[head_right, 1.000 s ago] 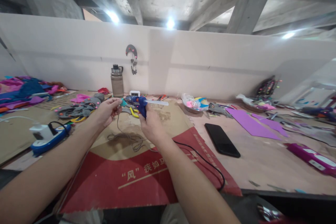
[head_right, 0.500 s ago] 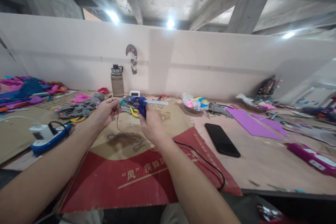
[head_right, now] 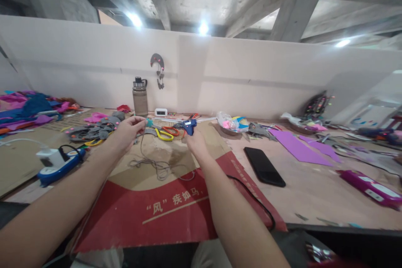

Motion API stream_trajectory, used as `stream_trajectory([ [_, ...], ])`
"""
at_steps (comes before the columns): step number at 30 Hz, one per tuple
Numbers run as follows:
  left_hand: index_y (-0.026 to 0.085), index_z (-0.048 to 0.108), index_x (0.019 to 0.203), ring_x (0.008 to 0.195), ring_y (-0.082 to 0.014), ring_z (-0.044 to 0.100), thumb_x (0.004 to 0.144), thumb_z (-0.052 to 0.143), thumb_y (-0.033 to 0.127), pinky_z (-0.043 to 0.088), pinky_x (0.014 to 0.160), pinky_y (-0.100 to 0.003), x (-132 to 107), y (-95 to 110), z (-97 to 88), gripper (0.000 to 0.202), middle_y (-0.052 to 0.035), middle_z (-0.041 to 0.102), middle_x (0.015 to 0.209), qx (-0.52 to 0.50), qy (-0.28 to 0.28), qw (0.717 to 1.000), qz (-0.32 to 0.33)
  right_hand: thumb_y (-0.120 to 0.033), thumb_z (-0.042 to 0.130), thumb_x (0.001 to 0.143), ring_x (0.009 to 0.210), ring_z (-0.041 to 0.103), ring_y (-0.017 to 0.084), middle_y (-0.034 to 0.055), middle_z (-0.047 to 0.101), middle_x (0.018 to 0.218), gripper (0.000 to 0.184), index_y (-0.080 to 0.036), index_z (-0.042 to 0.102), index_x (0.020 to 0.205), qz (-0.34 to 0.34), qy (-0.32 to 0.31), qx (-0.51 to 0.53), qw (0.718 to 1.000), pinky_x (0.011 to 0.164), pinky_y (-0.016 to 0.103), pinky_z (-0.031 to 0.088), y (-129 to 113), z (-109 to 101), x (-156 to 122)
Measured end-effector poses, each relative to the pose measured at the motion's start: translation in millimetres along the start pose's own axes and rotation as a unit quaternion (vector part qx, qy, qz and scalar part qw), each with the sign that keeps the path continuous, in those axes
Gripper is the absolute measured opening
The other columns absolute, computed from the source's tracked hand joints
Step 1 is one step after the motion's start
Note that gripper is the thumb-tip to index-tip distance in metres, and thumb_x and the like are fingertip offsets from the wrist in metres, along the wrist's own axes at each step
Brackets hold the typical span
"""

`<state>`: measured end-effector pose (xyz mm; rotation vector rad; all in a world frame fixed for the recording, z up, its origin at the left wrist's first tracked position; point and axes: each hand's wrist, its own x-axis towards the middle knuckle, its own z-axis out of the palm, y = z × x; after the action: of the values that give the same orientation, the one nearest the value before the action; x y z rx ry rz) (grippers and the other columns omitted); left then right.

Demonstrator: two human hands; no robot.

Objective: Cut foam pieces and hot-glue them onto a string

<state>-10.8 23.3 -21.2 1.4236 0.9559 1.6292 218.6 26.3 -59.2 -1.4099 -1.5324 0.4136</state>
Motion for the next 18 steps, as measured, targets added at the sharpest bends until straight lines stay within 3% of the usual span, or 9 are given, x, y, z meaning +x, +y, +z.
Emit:
stream_trajectory([
  [3, 0.015, 0.062, 0.069, 0.050, -0.0073, 0.045, 0.066, 0.068, 0.031, 0.034, 0.049, -0.020, -6, 5, 3.1, 0.017, 0.0023, 0.053, 0.056, 0.054, -0.018, 0.998, 0.022, -0.022, 0.058, 0.063, 0.061, 0.058, 0.023, 0.0079, 0.059, 0.060, 0.007, -0.020, 0.052, 0.060, 0.052, -0.004, -0.069, 0.996, 0.057, 0.033, 0.042, 17, -4, 7],
  [6, 0.016, 0.064, 0.072, 0.053, -0.0094, 0.047, 0.068, 0.066, 0.031, 0.036, 0.051, -0.021, -11, 11, 3.9, 0.015, 0.0009, 0.056, 0.059, 0.127, -0.014, 0.991, 0.049, -0.018, 0.059, 0.061, 0.075, 0.059, 0.027, 0.0123, 0.059, 0.066, 0.013, -0.021, 0.046, 0.057, 0.042, 0.036, -0.078, 0.995, 0.065, 0.036, 0.041, 23, -8, 6],
  [8, 0.017, 0.065, 0.074, 0.057, -0.0109, 0.049, 0.069, 0.065, 0.028, 0.037, 0.055, -0.022, -15, 15, 4.3, 0.012, -0.0003, 0.059, 0.064, 0.195, 0.013, 0.975, 0.105, -0.019, 0.059, 0.061, 0.089, 0.055, 0.029, 0.0152, 0.058, 0.076, 0.015, -0.021, 0.045, 0.061, 0.031, 0.079, -0.088, 0.993, 0.073, 0.039, 0.040, 19, -8, 4],
  [10, 0.019, 0.066, 0.075, 0.060, -0.0117, 0.049, 0.070, 0.063, 0.025, 0.038, 0.060, -0.023, -18, 18, 5.6, 0.008, -0.0011, 0.060, 0.070, 0.259, 0.035, 0.949, 0.177, -0.026, 0.058, 0.064, 0.091, 0.053, 0.027, 0.0122, 0.057, 0.079, 0.015, -0.020, 0.044, 0.066, 0.014, 0.097, -0.077, 0.992, 0.077, 0.040, 0.039, 8, -5, 0],
  [13, 0.021, 0.066, 0.076, 0.066, -0.0133, 0.051, 0.072, 0.060, 0.020, 0.039, 0.066, -0.024, -24, 20, 9.4, 0.007, -0.0027, 0.062, 0.079, 0.316, 0.010, 0.917, 0.245, -0.039, 0.053, 0.072, 0.073, 0.052, 0.017, 0.0017, 0.052, 0.072, 0.022, -0.019, 0.045, 0.074, -0.021, 0.027, 0.068, 0.997, 0.072, 0.035, 0.043, -19, 9, -10],
  [15, 0.021, 0.066, 0.078, 0.072, -0.0152, 0.053, 0.073, 0.058, 0.019, 0.040, 0.070, -0.025, -27, 18, 12.3, 0.009, -0.0036, 0.063, 0.081, 0.335, -0.019, 0.906, 0.259, -0.042, 0.054, 0.073, 0.071, 0.052, 0.014, -0.0005, 0.052, 0.075, 0.026, -0.019, 0.045, 0.081, -0.044, -0.044, 0.211, 0.976, 0.071, 0.030, 0.044, -38, 21, -20],
  [18, 0.022, 0.067, 0.080, 0.074, -0.0168, 0.055, 0.073, 0.058, 0.021, 0.040, 0.072, -0.026, -29, 13, 15.9, 0.011, -0.0033, 0.064, 0.078, 0.352, -0.040, 0.903, 0.242, -0.038, 0.061, 0.069, 0.076, 0.055, 0.012, -0.0015, 0.054, 0.079, 0.031, -0.020, 0.042, 0.086, -0.036, -0.110, 0.342, 0.932, 0.076, 0.029, 0.045, -58, 35, -33],
])
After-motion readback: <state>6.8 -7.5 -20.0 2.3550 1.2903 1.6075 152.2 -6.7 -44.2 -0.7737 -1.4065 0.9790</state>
